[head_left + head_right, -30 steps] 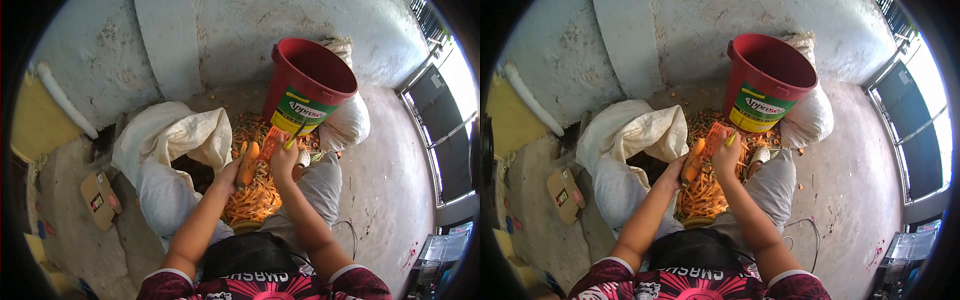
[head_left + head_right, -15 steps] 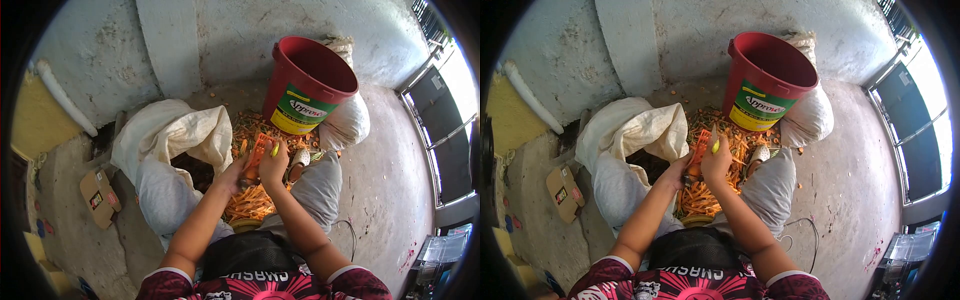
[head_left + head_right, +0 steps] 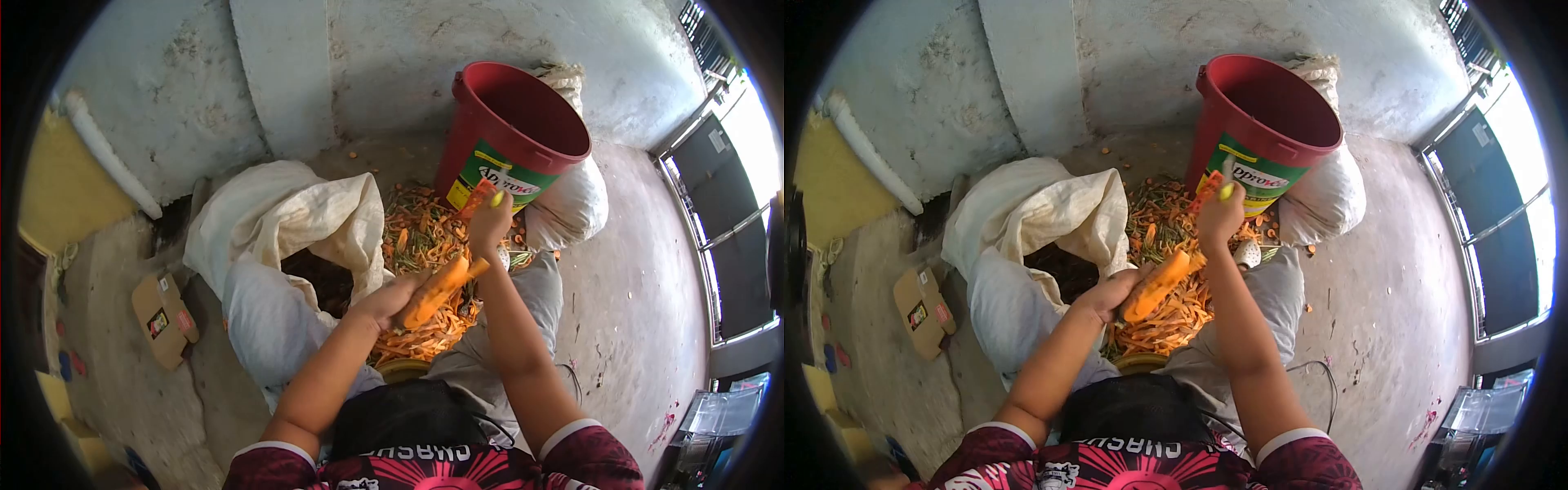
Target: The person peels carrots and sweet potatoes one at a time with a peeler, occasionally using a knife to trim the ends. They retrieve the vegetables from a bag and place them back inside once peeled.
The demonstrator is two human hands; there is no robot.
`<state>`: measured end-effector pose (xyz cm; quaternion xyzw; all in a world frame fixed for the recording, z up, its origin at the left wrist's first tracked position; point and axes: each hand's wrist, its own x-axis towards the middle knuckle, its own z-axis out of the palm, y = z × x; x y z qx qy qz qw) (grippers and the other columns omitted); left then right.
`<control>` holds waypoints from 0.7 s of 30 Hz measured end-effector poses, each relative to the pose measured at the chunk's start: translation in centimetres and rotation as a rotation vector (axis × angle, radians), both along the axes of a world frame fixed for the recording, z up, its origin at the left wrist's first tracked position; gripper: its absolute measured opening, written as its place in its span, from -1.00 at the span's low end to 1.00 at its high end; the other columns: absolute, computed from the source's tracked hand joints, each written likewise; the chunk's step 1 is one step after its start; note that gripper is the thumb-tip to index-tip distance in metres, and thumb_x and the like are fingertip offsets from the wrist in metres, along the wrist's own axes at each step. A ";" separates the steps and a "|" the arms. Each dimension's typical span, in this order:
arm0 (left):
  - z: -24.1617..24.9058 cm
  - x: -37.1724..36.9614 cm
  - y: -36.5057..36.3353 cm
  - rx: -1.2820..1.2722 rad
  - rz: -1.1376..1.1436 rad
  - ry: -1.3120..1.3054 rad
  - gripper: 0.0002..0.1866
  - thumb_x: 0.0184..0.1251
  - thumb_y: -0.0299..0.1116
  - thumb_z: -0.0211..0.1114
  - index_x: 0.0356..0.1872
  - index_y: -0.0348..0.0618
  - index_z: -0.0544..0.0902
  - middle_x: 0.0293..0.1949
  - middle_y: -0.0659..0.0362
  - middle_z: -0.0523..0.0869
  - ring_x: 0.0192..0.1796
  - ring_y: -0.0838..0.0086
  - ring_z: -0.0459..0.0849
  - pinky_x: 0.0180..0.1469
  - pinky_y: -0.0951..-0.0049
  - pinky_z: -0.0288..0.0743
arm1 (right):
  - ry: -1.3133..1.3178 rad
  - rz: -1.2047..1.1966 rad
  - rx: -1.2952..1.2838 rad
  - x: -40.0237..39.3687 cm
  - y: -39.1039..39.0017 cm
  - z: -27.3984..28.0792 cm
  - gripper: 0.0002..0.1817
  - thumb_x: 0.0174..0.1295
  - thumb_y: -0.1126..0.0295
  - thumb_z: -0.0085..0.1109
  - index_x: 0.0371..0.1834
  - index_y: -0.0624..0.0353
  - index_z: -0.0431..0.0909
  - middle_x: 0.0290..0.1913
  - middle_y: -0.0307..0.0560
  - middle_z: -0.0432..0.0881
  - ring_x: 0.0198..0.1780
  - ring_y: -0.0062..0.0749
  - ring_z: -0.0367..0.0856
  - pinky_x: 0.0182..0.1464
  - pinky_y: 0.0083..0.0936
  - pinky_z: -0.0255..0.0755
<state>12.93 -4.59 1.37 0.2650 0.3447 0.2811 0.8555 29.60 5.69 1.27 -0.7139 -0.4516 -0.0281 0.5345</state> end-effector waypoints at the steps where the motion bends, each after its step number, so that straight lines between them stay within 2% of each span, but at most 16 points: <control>1: 0.4 0.2 -0.2 -0.026 -0.022 -0.009 -0.58 0.29 -0.06 -0.14 -0.19 -0.23 0.47 -0.36 0.18 0.59 -0.38 0.54 0.57 -0.33 0.54 0.48 | 0.044 -0.025 -0.008 1.1 0.7 -0.4 -0.79 0.15 0.34 -0.08 -0.33 0.29 0.36 -0.43 0.12 0.49 -0.41 -0.04 0.47 -0.37 -0.31 0.29; 5: -2.8 -0.2 1.2 -0.075 0.179 -0.007 -0.61 0.28 -0.06 -0.12 -0.15 -0.16 0.46 -0.26 0.20 0.57 -0.30 0.58 0.55 -0.27 0.55 0.47 | 0.201 0.071 0.051 2.4 0.3 -0.7 -0.77 0.17 0.33 -0.09 -0.35 0.33 0.36 -0.50 0.06 0.46 -0.47 -0.13 0.41 -0.39 -0.36 0.25; 6: -3.2 -0.4 1.8 -0.118 0.209 0.022 -0.62 0.27 -0.07 -0.13 -0.15 -0.14 0.45 -0.27 0.22 0.55 -0.32 0.57 0.54 -0.33 0.50 0.49 | 0.258 0.146 0.060 2.4 0.2 -0.9 -0.77 0.18 0.32 -0.08 -0.37 0.32 0.37 -0.54 -0.06 0.44 -0.52 -0.30 0.38 -0.41 -0.41 0.24; 9: -3.9 -1.0 2.4 -0.123 0.206 -0.098 -0.64 0.27 -0.08 -0.11 -0.15 -0.14 0.44 -0.34 0.24 0.54 -0.38 0.55 0.53 -0.44 0.44 0.49 | 0.578 0.276 -0.089 0.9 -1.4 -1.8 -0.79 0.17 0.32 -0.06 -0.40 0.29 0.38 -0.55 -0.16 0.43 -0.52 -0.48 0.35 -0.42 -0.50 0.25; 10: -4.2 -0.8 2.6 -0.155 0.240 -0.107 -0.65 0.27 -0.09 -0.13 -0.16 -0.14 0.43 -0.41 0.22 0.53 -0.45 0.51 0.52 -0.51 0.41 0.48 | 0.693 0.375 -0.025 0.1 -1.7 -2.3 -0.83 0.17 0.33 -0.06 -0.35 0.20 0.42 -0.54 -0.24 0.45 -0.55 -0.71 0.33 -0.51 -0.72 0.22; 13: -4.5 -0.4 2.4 -0.181 0.232 -0.195 -0.64 0.28 -0.09 -0.16 -0.16 -0.14 0.43 -0.42 0.17 0.53 -0.48 0.46 0.52 -0.49 0.41 0.50 | 0.675 0.445 -0.048 -2.4 -3.8 -2.1 -0.82 0.16 0.32 -0.03 -0.36 0.23 0.42 -0.57 -0.25 0.43 -0.55 -0.69 0.33 -0.52 -0.69 0.21; 16: -5.8 -0.2 2.7 -0.242 0.196 -0.284 -0.63 0.29 -0.11 -0.20 -0.16 -0.17 0.43 -0.38 0.13 0.55 -0.46 0.40 0.55 -0.46 0.40 0.51 | 0.501 0.529 -0.171 -4.9 -6.9 0.1 -0.77 0.17 0.31 -0.04 -0.31 0.28 0.40 -0.50 -0.12 0.47 -0.47 -0.50 0.41 -0.41 -0.55 0.28; 19: -4.4 0.0 2.1 -0.245 0.226 -0.268 -0.64 0.29 -0.14 -0.20 -0.17 -0.19 0.44 -0.32 0.10 0.56 -0.39 0.37 0.57 -0.44 0.38 0.51 | 0.290 0.489 -0.136 -6.3 -8.4 0.8 -0.76 0.17 0.31 -0.05 -0.28 0.30 0.38 -0.50 -0.02 0.47 -0.47 -0.37 0.43 -0.41 -0.49 0.29; 20: -3.9 0.0 1.8 -0.275 0.236 -0.268 -0.64 0.29 -0.14 -0.18 -0.17 -0.19 0.44 -0.31 0.10 0.57 -0.38 0.37 0.58 -0.43 0.38 0.52 | 0.273 0.484 -0.123 -6.4 -8.5 0.8 -0.76 0.17 0.32 -0.05 -0.26 0.31 0.37 -0.50 0.07 0.46 -0.47 -0.22 0.45 -0.42 -0.43 0.30; 21: -3.5 0.0 1.4 -0.306 0.246 -0.269 -0.64 0.29 -0.13 -0.17 -0.17 -0.20 0.44 -0.30 0.09 0.57 -0.36 0.36 0.58 -0.42 0.37 0.52 | 0.259 0.448 -0.126 -6.5 -8.6 1.1 -0.77 0.16 0.32 -0.04 -0.29 0.31 0.37 -0.49 0.07 0.46 -0.45 -0.20 0.45 -0.39 -0.42 0.30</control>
